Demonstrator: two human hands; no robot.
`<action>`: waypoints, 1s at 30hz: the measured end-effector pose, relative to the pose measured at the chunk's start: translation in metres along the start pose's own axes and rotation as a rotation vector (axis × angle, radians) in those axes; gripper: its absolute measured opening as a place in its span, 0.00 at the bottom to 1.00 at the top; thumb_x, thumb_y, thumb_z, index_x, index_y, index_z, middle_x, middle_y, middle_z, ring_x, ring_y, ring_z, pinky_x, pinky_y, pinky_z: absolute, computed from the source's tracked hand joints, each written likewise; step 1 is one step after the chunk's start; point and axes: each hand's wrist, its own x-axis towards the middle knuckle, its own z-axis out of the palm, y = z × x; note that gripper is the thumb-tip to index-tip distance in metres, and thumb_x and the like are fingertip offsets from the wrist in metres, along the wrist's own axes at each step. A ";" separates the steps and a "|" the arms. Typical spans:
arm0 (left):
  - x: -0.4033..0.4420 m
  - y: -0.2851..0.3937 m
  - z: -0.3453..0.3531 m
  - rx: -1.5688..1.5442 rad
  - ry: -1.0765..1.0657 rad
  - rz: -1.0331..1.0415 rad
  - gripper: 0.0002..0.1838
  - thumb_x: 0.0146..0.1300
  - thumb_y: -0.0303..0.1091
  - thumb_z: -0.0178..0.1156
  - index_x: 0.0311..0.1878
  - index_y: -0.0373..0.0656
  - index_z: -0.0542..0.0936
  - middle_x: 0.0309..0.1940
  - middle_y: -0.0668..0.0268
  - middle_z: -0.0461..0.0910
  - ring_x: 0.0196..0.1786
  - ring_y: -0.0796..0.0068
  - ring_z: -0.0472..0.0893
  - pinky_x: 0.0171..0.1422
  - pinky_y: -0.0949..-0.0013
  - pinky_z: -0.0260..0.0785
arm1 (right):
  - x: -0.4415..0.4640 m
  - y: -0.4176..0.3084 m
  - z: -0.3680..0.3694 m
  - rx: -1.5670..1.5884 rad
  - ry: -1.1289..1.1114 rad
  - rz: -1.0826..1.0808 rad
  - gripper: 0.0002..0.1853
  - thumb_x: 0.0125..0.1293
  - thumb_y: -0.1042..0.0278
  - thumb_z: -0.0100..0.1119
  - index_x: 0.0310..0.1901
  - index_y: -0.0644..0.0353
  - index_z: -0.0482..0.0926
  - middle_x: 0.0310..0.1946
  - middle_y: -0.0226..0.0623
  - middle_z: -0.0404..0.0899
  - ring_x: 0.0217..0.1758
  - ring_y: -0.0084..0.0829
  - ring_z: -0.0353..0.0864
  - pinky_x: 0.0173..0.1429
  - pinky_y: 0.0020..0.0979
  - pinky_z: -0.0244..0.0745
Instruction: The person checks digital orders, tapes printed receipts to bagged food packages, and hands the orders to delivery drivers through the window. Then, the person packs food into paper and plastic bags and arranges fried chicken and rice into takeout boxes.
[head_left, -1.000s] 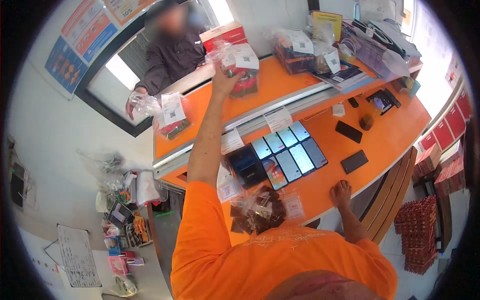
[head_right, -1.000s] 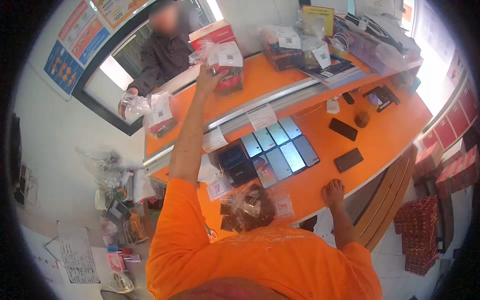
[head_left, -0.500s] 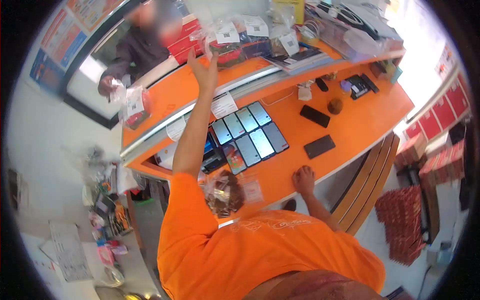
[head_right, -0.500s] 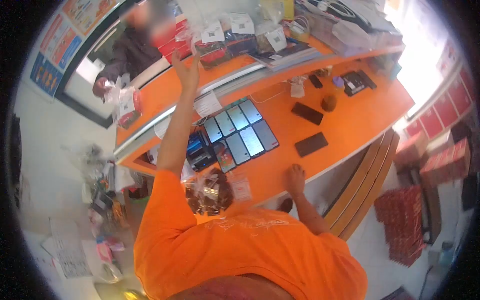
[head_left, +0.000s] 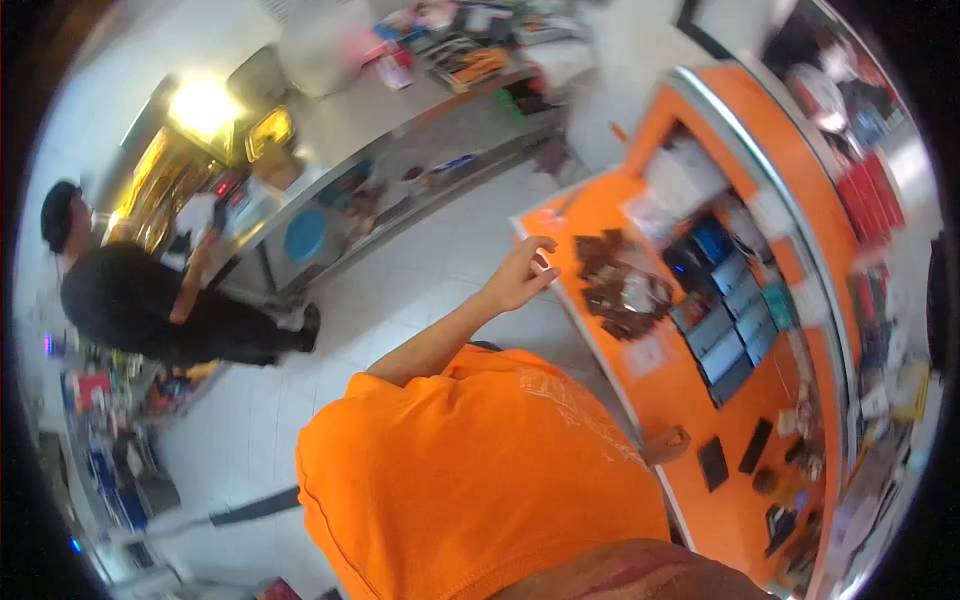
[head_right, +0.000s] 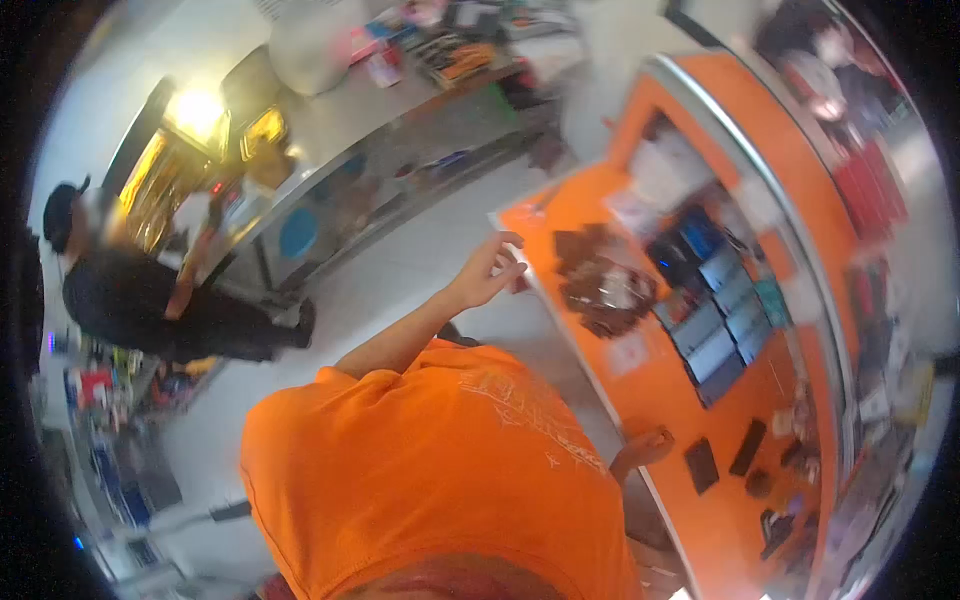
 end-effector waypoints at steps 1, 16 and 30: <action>-0.012 -0.008 -0.028 0.046 0.059 0.057 0.22 0.69 0.36 0.64 0.62 0.43 0.70 0.54 0.61 0.78 0.45 0.67 0.83 0.49 0.61 0.75 | -0.006 -0.027 0.009 0.102 0.050 -0.031 0.14 0.73 0.61 0.59 0.40 0.66 0.82 0.40 0.45 0.82 0.44 0.44 0.80 0.50 0.44 0.76; -0.151 -0.129 -0.431 0.157 0.480 -0.211 0.24 0.69 0.44 0.65 0.63 0.43 0.74 0.59 0.62 0.78 0.57 0.66 0.80 0.55 0.60 0.75 | -0.294 -0.495 0.321 0.464 -1.379 -0.505 0.10 0.71 0.65 0.62 0.40 0.64 0.82 0.32 0.38 0.87 0.36 0.28 0.84 0.41 0.33 0.76; -0.103 -0.372 -0.804 0.300 1.003 -0.475 0.68 0.41 0.40 0.83 0.79 0.30 0.47 0.78 0.43 0.54 0.78 0.45 0.60 0.80 0.56 0.56 | -0.629 -0.912 0.662 0.407 -1.662 -0.946 0.28 0.65 0.39 0.64 0.40 0.62 0.76 0.37 0.46 0.83 0.41 0.48 0.83 0.45 0.45 0.76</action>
